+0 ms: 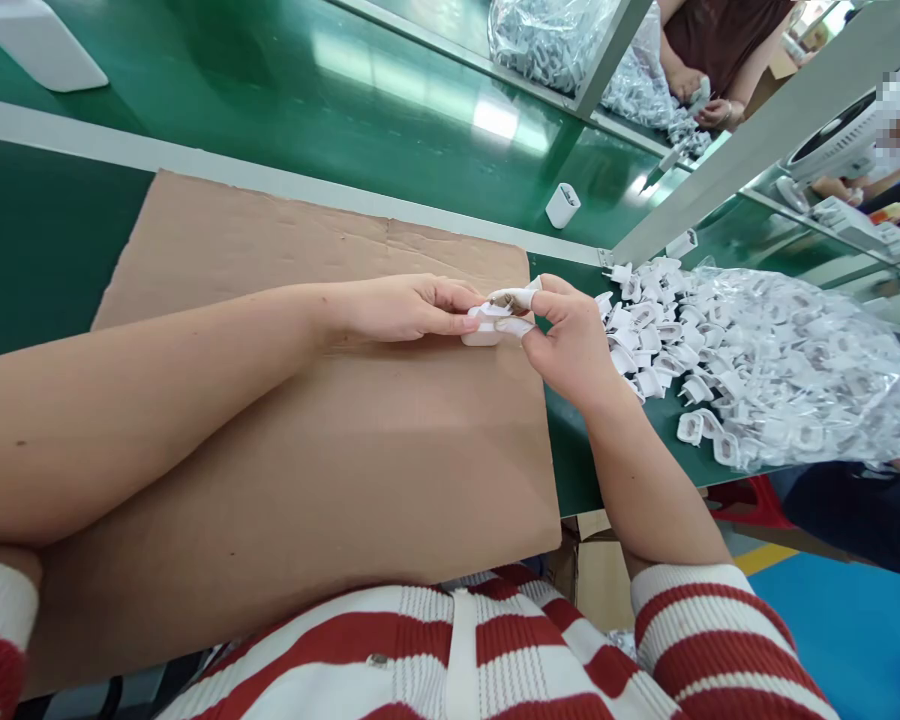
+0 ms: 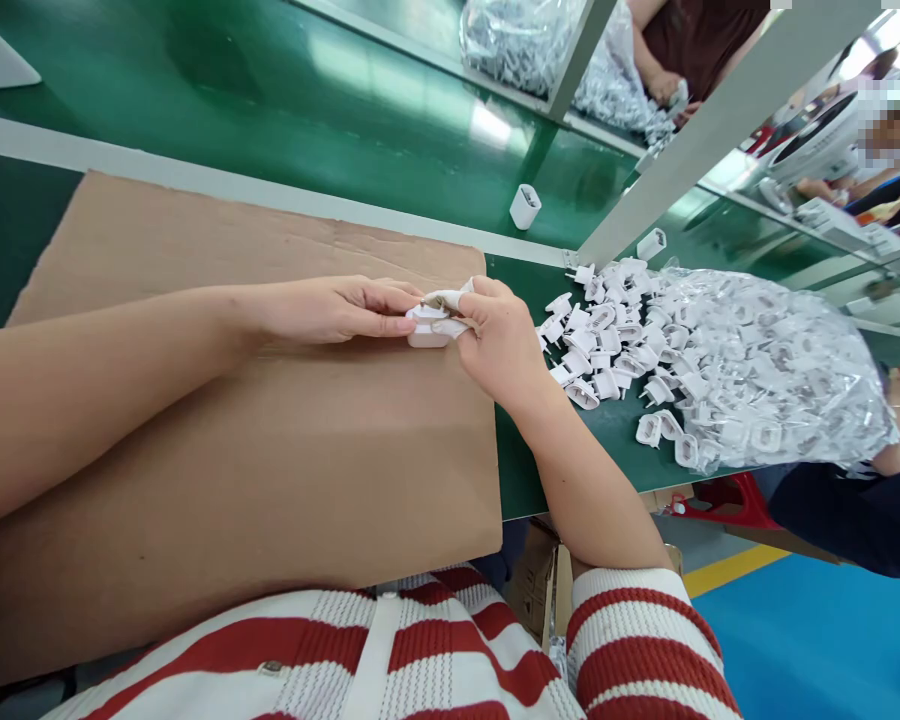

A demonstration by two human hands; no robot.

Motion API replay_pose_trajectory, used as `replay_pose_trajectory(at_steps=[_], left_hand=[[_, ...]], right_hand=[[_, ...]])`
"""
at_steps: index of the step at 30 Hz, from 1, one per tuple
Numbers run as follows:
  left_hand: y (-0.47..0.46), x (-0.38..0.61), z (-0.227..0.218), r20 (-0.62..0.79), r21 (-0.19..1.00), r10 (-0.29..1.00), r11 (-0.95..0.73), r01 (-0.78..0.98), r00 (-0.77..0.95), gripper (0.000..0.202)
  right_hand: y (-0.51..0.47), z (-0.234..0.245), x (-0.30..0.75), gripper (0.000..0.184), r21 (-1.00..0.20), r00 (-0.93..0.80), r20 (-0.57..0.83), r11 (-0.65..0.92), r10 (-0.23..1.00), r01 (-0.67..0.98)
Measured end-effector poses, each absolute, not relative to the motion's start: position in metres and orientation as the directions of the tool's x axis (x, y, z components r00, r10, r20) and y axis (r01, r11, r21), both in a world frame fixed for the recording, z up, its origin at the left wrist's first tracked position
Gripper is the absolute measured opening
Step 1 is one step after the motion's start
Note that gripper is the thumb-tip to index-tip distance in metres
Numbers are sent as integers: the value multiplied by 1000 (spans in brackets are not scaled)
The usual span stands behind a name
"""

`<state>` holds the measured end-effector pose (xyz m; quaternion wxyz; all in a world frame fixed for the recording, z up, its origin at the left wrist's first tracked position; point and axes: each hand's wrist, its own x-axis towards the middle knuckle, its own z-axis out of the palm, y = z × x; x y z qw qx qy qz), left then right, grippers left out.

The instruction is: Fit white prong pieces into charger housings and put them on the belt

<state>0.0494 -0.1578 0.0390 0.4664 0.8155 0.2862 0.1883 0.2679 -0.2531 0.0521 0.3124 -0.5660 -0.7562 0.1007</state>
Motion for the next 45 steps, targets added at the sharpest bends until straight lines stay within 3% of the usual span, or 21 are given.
replay_pose_trajectory(at_steps=[3, 5, 7, 10, 12, 14, 16, 18, 23, 26, 28, 31, 33, 35, 37, 39, 42, 45], left_hand=[[-156, 46, 42, -52, 950, 490, -245, 194, 870, 46], [-158, 44, 40, -22, 961, 465, -234, 147, 885, 46], [-164, 44, 34, 41, 943, 476, -308, 123, 879, 49], [-175, 47, 25, 102, 879, 583, -432, 201, 806, 45], [-176, 50, 22, 73, 845, 659, -439, 305, 748, 44], [-166, 54, 21, 51, 834, 735, -404, 375, 676, 43], [-141, 58, 20, 81, 830, 806, -380, 407, 586, 44], [-105, 63, 18, 135, 821, 875, -362, 442, 466, 46], [-24, 66, 13, 126, 780, 970, -227, 583, 209, 60], [-17, 65, 16, 87, 748, 984, -166, 643, 154, 88], [-26, 67, 20, 191, 684, 976, -207, 700, 102, 100], [-37, 82, 25, 407, 463, 862, -480, 745, 302, 96], [-32, 102, 26, 385, 361, 761, -644, 674, 521, 99], [-17, 124, 24, 269, 389, 722, -687, 614, 638, 103], [1, 144, 20, 151, 476, 741, -634, 609, 654, 94], [13, 156, 16, 127, 547, 787, -563, 619, 604, 70], [7, 155, 16, 242, 584, 830, -538, 608, 502, 35], [-29, 140, 18, 380, 596, 793, -604, 530, 477, 23]], right_hand=[[-256, 52, 263, 20, -509, -119, 357, 300, 926, 806], [-258, 53, 261, 19, -543, -102, 337, 282, 936, 791], [-259, 55, 265, 24, -616, -134, 278, 283, 951, 735], [-254, 56, 291, 47, -670, -117, 215, 234, 969, 705], [-248, 54, 317, 46, -568, 45, 250, 109, 967, 815], [-241, 51, 342, 38, -379, 254, 257, -145, 932, 914], [-235, 48, 360, 28, -215, 414, 172, -376, 894, 901], [-232, 48, 368, 28, -154, 482, 91, -466, 871, 871], [-231, 49, 371, 42, -369, 449, 162, -368, 879, 853], [-228, 44, 373, 38, -605, 425, 246, -205, 871, 769], [-225, 42, 372, 41, -776, 393, 234, -72, 890, 626], [-223, 43, 361, 45, -940, 303, 127, 17, 944, 341], [-224, 47, 352, 43, -979, 237, 52, 3, 970, 202], [-227, 53, 344, 42, -994, 178, -6, -26, 984, 107], [-231, 58, 339, 42, -997, 125, -53, -59, 991, 46], [-236, 63, 336, 43, -994, 84, -106, -108, 991, 23], [-238, 66, 334, 46, -979, 77, -193, -197, 978, 45], [-235, 61, 334, 45, -975, 158, -166, -186, 973, 122]])
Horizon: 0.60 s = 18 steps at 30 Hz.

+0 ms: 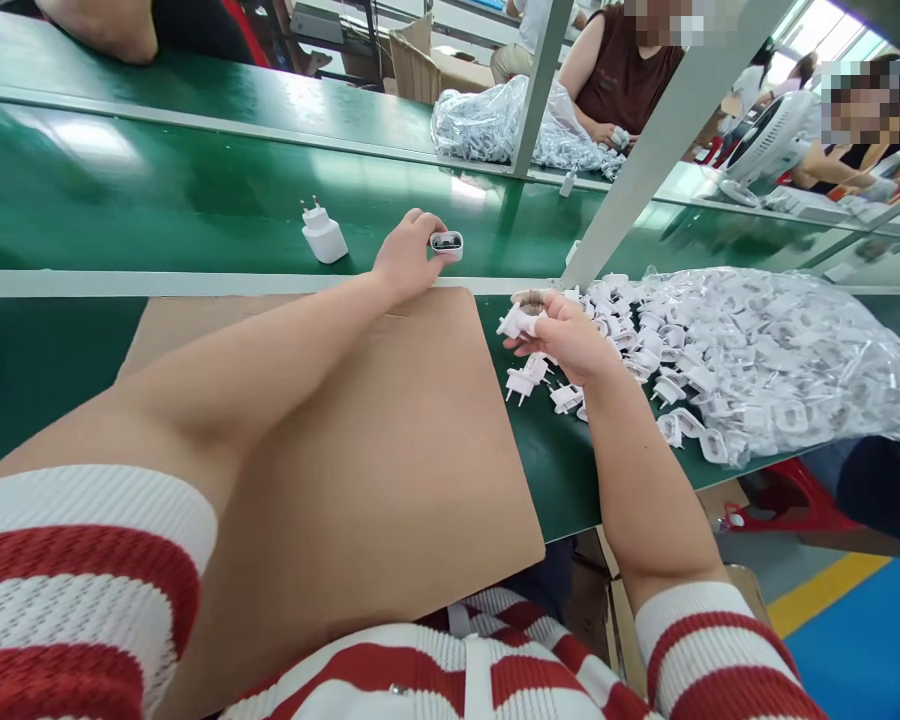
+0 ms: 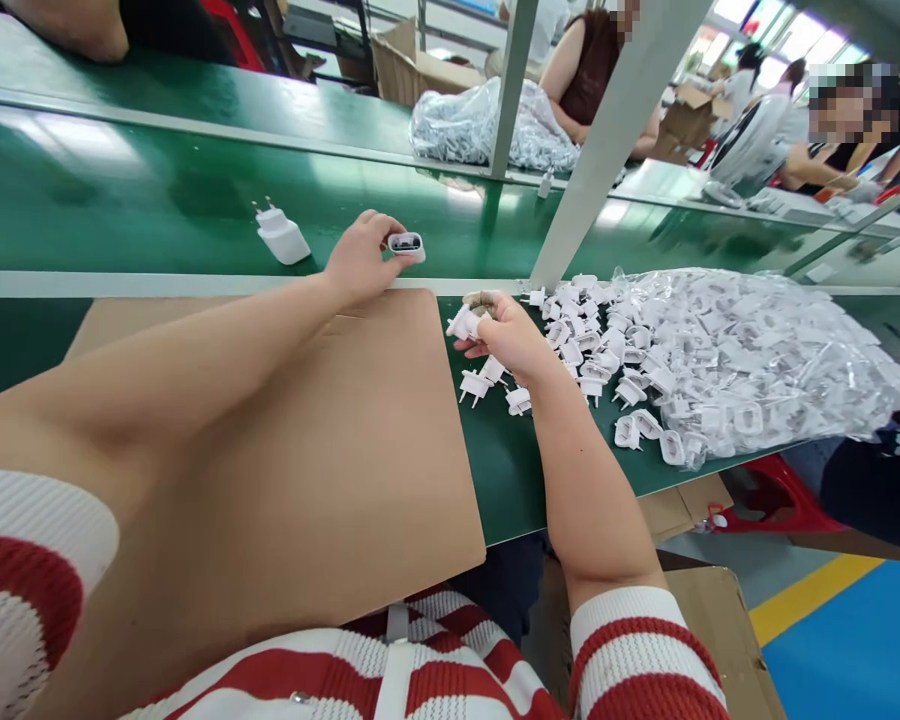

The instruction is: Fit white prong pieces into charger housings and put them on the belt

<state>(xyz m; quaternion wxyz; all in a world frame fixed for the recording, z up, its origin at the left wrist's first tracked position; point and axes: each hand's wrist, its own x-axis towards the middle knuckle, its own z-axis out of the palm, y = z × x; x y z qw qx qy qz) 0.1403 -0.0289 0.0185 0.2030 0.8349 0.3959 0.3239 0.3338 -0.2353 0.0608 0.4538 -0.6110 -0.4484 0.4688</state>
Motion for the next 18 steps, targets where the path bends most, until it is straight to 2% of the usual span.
replay_pose_trajectory(at_steps=[3, 6, 9, 11, 14, 18], left_hand=[[-85, 119, 20, 426, 638, 750, -646, 419, 506, 28], [-141, 98, 18, 293, 724, 754, -576, 378, 587, 34], [-175, 83, 14, 211, 788, 757, -506, 350, 618, 42], [-182, 78, 11, 194, 826, 759, -468, 314, 621, 46], [-182, 77, 10, 182, 853, 744, -444, 273, 643, 42], [-182, 79, 13, 238, 850, 709, -483, 211, 663, 35]], right_hand=[[-231, 54, 332, 38, -966, 206, 23, -32, 978, 258], [-233, 51, 323, 33, -909, 167, 218, 138, 962, 394], [-243, 55, 306, 23, -766, 38, 350, 262, 936, 587], [-252, 59, 293, 21, -634, -83, 389, 332, 918, 699], [-260, 61, 278, 32, -456, -206, 400, 389, 893, 801], [-258, 55, 272, 40, -334, -280, 383, 415, 880, 846]])
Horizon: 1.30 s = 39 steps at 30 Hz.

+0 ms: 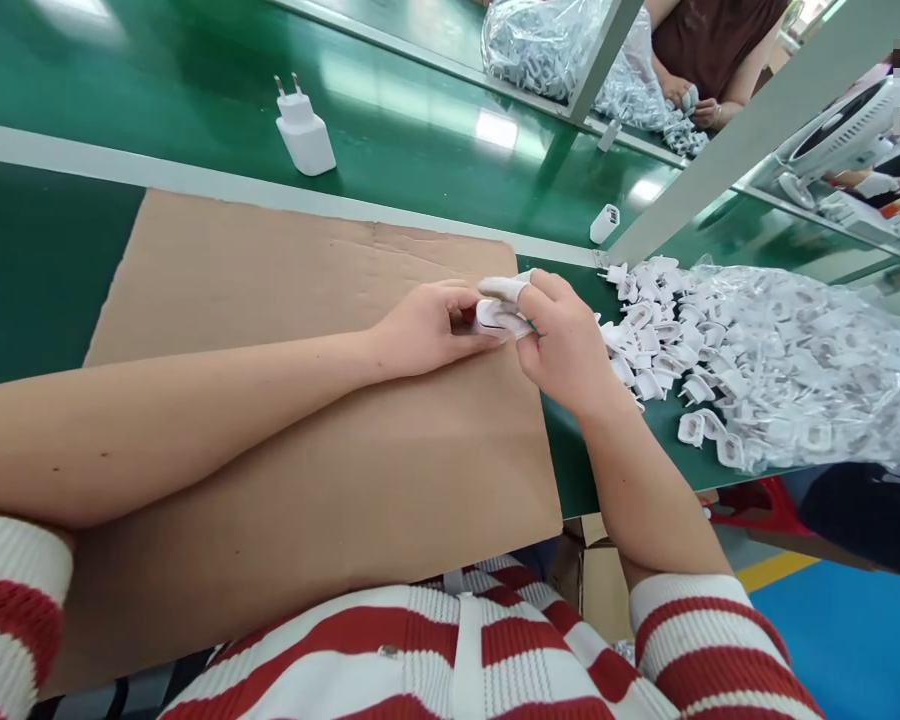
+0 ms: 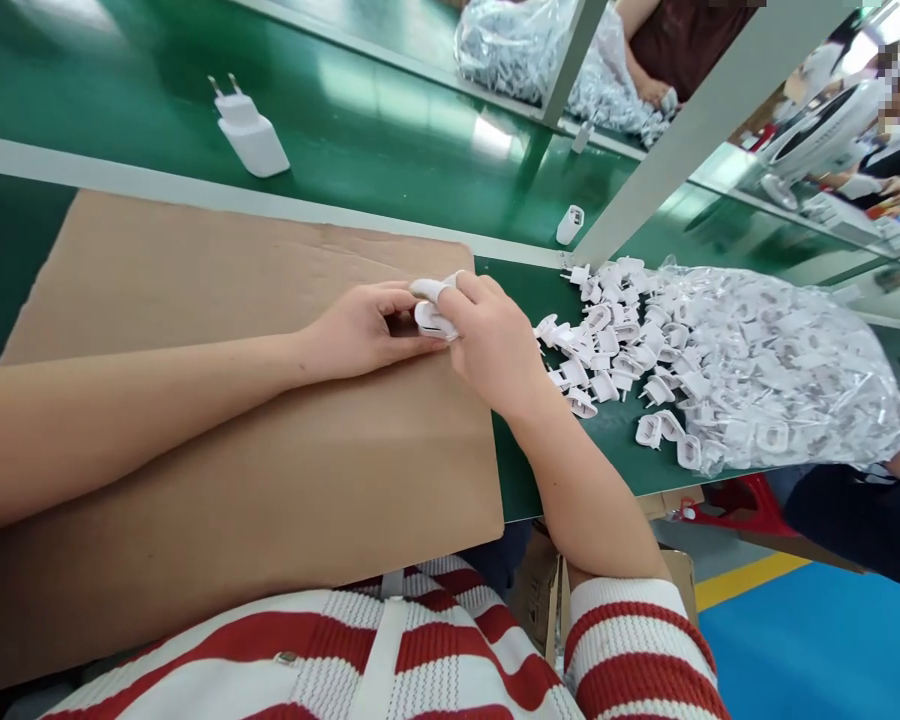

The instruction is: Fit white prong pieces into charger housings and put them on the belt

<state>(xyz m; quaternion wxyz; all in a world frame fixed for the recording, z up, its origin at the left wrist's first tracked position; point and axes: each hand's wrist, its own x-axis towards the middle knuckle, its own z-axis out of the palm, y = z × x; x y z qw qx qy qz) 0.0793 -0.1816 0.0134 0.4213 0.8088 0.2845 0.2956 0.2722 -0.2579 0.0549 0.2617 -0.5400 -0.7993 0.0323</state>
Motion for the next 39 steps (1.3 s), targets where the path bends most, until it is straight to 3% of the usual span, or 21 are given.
replay_pose_trajectory(at_steps=[11, 22, 31, 35, 39], left_hand=[[-183, 78, 15, 214, 856, 720, -464, 229, 660, 35], [-184, 78, 17, 239, 837, 708, -497, 229, 664, 17], [-184, 81, 13, 210, 857, 742, -453, 245, 637, 21], [-187, 83, 11, 248, 864, 734, -463, 199, 633, 24], [-187, 83, 14, 181, 881, 750, -411, 233, 636, 33]], right_hand=[[-255, 52, 278, 39, -338, -252, 424, 410, 870, 847], [-253, 51, 278, 35, -275, -290, 386, 409, 876, 870], [-253, 55, 265, 25, -239, -144, 282, 214, 949, 947], [-252, 50, 263, 31, -338, -55, 260, 145, 964, 930], [-255, 65, 289, 63, -547, -98, 226, 210, 969, 811]])
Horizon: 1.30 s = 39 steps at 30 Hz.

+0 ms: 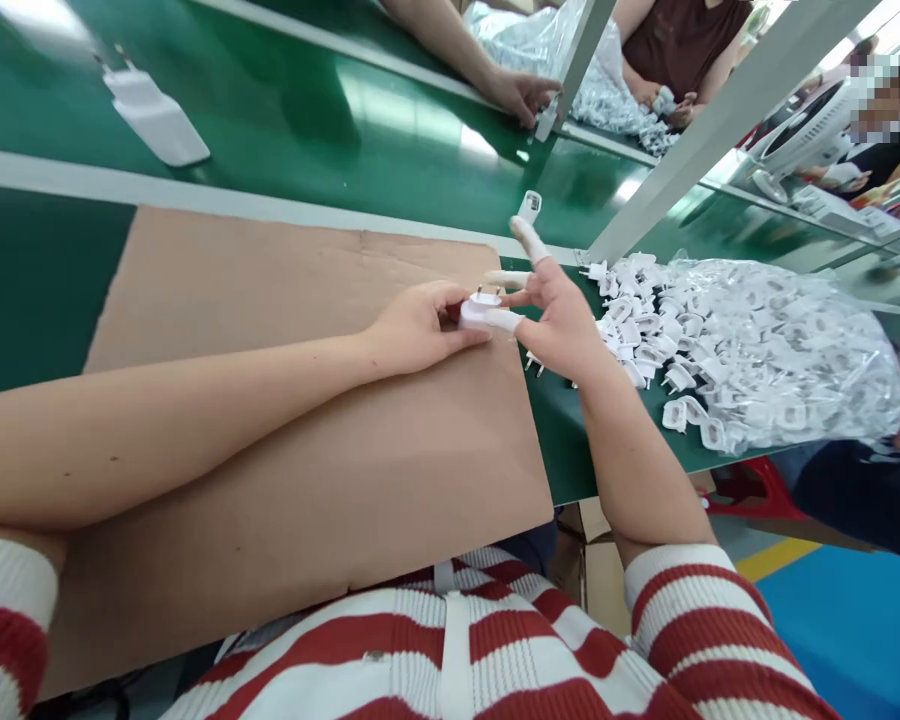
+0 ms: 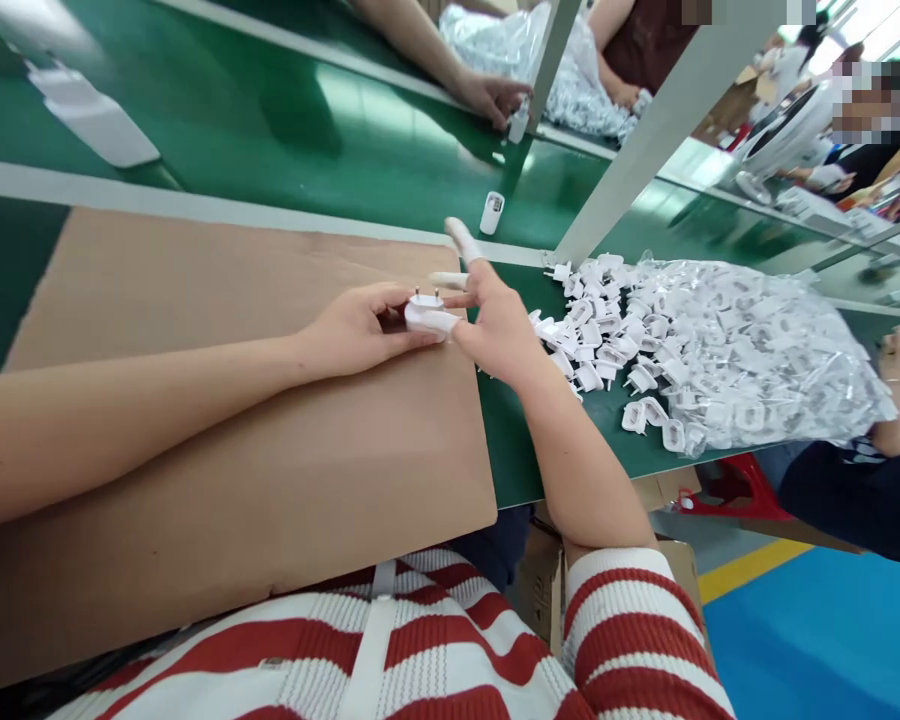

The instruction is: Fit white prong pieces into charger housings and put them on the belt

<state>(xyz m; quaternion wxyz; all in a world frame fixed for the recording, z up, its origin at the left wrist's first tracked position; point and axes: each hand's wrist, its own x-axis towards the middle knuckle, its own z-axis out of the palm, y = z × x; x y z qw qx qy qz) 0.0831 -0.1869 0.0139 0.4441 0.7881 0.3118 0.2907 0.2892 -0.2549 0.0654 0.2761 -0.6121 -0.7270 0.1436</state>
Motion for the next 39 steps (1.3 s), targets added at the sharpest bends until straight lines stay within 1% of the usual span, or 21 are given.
replay_pose_trajectory(at_steps=[2, 3, 7, 9, 11, 14, 15, 17, 18, 20, 22, 24, 25, 26, 28, 29, 31, 33, 35, 37, 39], left_hand=[[-177, 82, 18, 151, 878, 785, -386, 283, 601, 35], [-168, 81, 20, 148, 872, 809, -378, 311, 568, 35], [-103, 73, 25, 233, 797, 897, -398, 455, 376, 33], [-63, 66, 23, 265, 738, 926, -373, 562, 268, 35], [-30, 59, 21, 234, 693, 955, -294, 658, 181, 39], [-6, 50, 19, 113, 622, 993, -103, 776, 41, 54], [-6, 49, 19, 123, 608, 992, -49, 792, -32, 65], [-15, 54, 22, 252, 604, 960, -59, 795, -120, 92], [-21, 60, 24, 347, 599, 930, -122, 791, -119, 101], [-32, 81, 27, 471, 553, 882, -304, 776, 10, 101], [-35, 111, 27, 436, 520, 876, -430, 738, 204, 100], [-28, 142, 23, 315, 551, 897, -439, 710, 310, 110], [-22, 156, 20, 245, 578, 913, -408, 707, 326, 111], [-16, 167, 17, 186, 604, 929, -365, 709, 320, 104], [-5, 180, 11, 105, 638, 948, -296, 711, 301, 81], [-2, 182, 10, 99, 652, 949, -289, 701, 300, 72], [-2, 179, 8, 159, 680, 935, -337, 651, 317, 67], [-12, 169, 10, 272, 685, 898, -433, 586, 346, 66], [-31, 156, 13, 368, 656, 849, -526, 541, 379, 58], [-57, 140, 17, 401, 632, 803, -590, 501, 440, 49], [-87, 120, 22, 378, 653, 781, -605, 455, 497, 43]], right_hand=[[-263, 79, 310, 68, -542, -132, 194, 218, 972, 812], [-267, 86, 320, 66, -496, -145, 149, 201, 978, 845], [-275, 96, 334, 71, -181, -133, -204, 96, 970, 979], [-271, 94, 329, 68, -71, -71, -304, 51, 950, 996], [-263, 91, 324, 57, -27, -14, -312, 5, 950, 1000], [-254, 88, 324, 48, -49, 49, -223, -61, 974, 997], [-252, 87, 327, 48, -78, 62, -179, -77, 982, 994], [-250, 83, 333, 44, -180, 86, -78, -99, 993, 979], [-249, 80, 336, 42, -261, 99, -32, -104, 995, 960], [-247, 73, 340, 37, -472, 123, 41, -90, 992, 877], [-245, 67, 341, 35, -662, 137, 75, -53, 988, 747], [-243, 62, 342, 31, -747, 136, 70, -38, 988, 664], [-242, 60, 342, 29, -751, 132, 53, -48, 990, 659], [-241, 59, 342, 28, -740, 131, 29, -66, 991, 669], [-241, 60, 343, 29, -702, 136, -15, -108, 991, 704], [-241, 62, 344, 31, -680, 144, -30, -125, 989, 722], [-243, 66, 344, 36, -633, 135, -18, -116, 991, 765], [-246, 70, 342, 45, -548, 54, 50, -18, 997, 836], [-249, 71, 336, 50, -436, -116, 116, 155, 987, 886], [-250, 68, 327, 48, -342, -297, 104, 315, 949, 885], [-251, 65, 317, 42, -282, -404, 36, 398, 914, 873]])
